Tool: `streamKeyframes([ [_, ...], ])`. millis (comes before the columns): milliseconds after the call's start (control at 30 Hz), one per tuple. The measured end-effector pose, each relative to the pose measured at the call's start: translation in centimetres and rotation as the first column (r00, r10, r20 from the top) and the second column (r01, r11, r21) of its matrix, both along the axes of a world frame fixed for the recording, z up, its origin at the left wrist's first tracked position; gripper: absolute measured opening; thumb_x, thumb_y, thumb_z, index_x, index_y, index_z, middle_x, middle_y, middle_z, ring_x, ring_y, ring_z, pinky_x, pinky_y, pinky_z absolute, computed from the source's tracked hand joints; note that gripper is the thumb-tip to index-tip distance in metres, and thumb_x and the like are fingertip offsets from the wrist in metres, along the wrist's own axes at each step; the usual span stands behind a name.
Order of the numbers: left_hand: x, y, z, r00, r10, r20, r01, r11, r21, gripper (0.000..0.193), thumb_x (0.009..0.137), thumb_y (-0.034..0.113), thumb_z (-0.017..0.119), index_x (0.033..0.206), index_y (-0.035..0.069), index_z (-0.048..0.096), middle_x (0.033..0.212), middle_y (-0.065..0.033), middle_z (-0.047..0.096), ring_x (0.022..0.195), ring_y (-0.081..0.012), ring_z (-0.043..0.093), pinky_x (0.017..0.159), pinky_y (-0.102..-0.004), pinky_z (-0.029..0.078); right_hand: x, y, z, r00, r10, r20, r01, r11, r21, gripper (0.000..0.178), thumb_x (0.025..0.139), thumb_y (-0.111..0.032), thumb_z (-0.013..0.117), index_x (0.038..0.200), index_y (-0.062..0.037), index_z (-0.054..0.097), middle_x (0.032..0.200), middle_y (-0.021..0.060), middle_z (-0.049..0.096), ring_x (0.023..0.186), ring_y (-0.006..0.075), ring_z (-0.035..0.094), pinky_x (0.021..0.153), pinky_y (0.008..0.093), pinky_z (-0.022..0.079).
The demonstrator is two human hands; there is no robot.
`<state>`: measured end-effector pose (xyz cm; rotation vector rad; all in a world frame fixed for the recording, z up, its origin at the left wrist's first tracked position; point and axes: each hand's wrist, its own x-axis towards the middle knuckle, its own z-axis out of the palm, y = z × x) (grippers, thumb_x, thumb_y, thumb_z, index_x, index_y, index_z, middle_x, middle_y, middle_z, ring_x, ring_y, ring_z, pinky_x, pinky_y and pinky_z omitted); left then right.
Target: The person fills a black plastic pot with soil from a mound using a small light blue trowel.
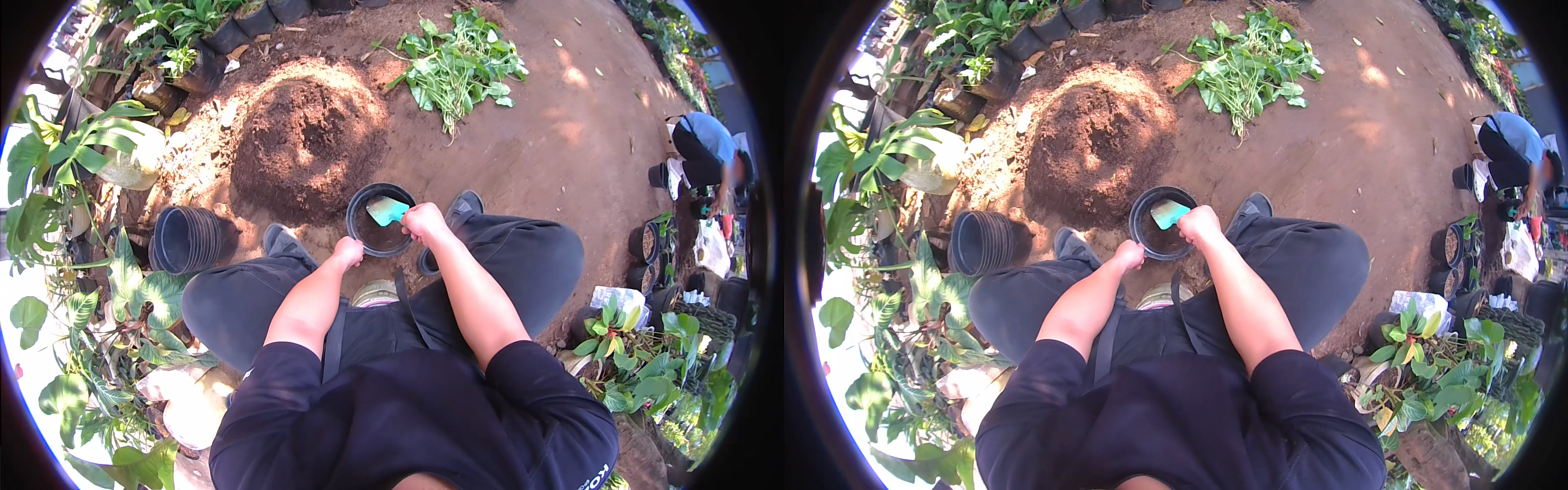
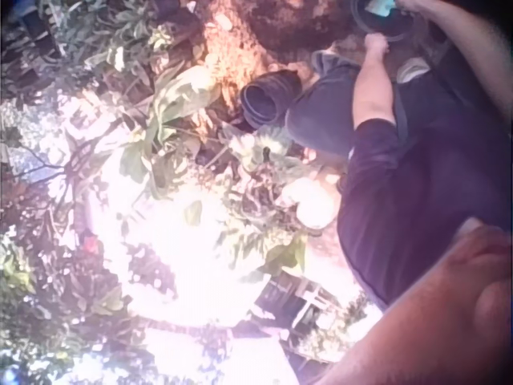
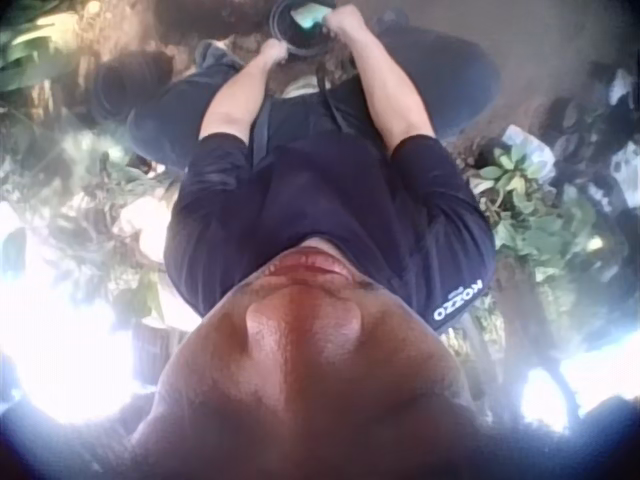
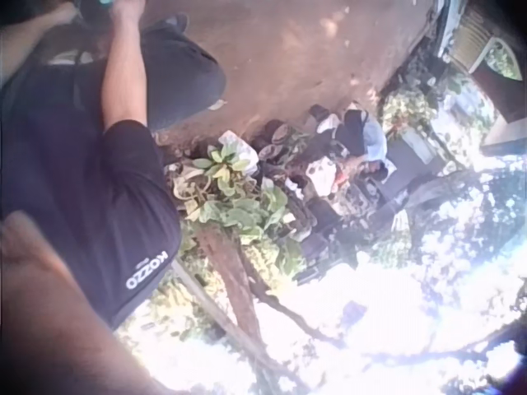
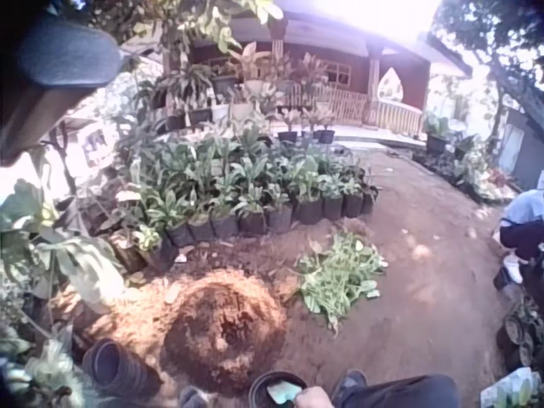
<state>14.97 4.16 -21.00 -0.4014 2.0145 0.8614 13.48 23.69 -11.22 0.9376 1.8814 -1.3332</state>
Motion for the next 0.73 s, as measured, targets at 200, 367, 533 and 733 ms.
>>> streamKeyframes([
  [200,-0.2,-0.8,-0.5,0.999,0.033,0.042,-0.034,0.999,0.005,0.042,0.091,0.028,0.038,0.065,-0.001,0.057,0.054,-0.0087,0.056,0.042,-0.02,0.054,0.044,-0.0345,0.044,-1.0,-0.3,1.3,1.0,0.018,-0.018,-0.016,0.998,0.059,0.011,0.072,-0.008,0.054,0.07,0.0,0.061,0.058,0.0074,0.057,0.04,0.0126,0.044,0.036,0.0295,0.033],
  [367,0.1,-0.4,-0.9,0.998,0.038,0.045,-0.037,0.999,-0.025,0.045,0.091,0.03,0.037,0.062,0.001,0.055,0.053,-0.0083,0.056,0.042,-0.019,0.054,0.043,-0.0337,0.043,-0.8,0.4,0.4,0.996,-0.073,0.049,0.07,0.995,0.069,0.015,0.067,-0.007,0.055,0.057,0.0019,0.061,0.048,0.01,0.054,0.04,0.0177,0.051,0.039,0.0308,0.039],
  [533,0.2,-0.3,-1.0,0.997,0.06,0.055,-0.059,0.998,-0.024,0.044,0.091,0.03,0.037,0.062,0.001,0.055,0.053,-0.0078,0.055,0.041,-0.0189,0.053,0.042,-0.0338,0.042,-0.8,0.4,0.8,0.996,0.037,-0.075,-0.026,0.989,0.142,0.015,0.067,-0.006,0.053,0.059,0.0026,0.062,0.05,0.0106,0.056,0.041,0.0188,0.052,0.041,0.0308,0.04],
  [733,0.2,-0.3,-0.8,0.995,0.072,0.074,-0.072,0.997,0.003,0.043,0.091,0.03,0.037,0.066,0.0,0.054,0.055,-0.008,0.056,0.042,-0.0185,0.053,0.041,-0.034,0.042,-1.2,1.1,0.4,0.991,0.132,-0.015,-0.127,0.974,0.189,0.012,0.071,-0.009,0.054,0.068,-0.0002,0.062,0.056,0.0071,0.057,0.039,0.0138,0.045,0.037,0.0295,0.035],
])
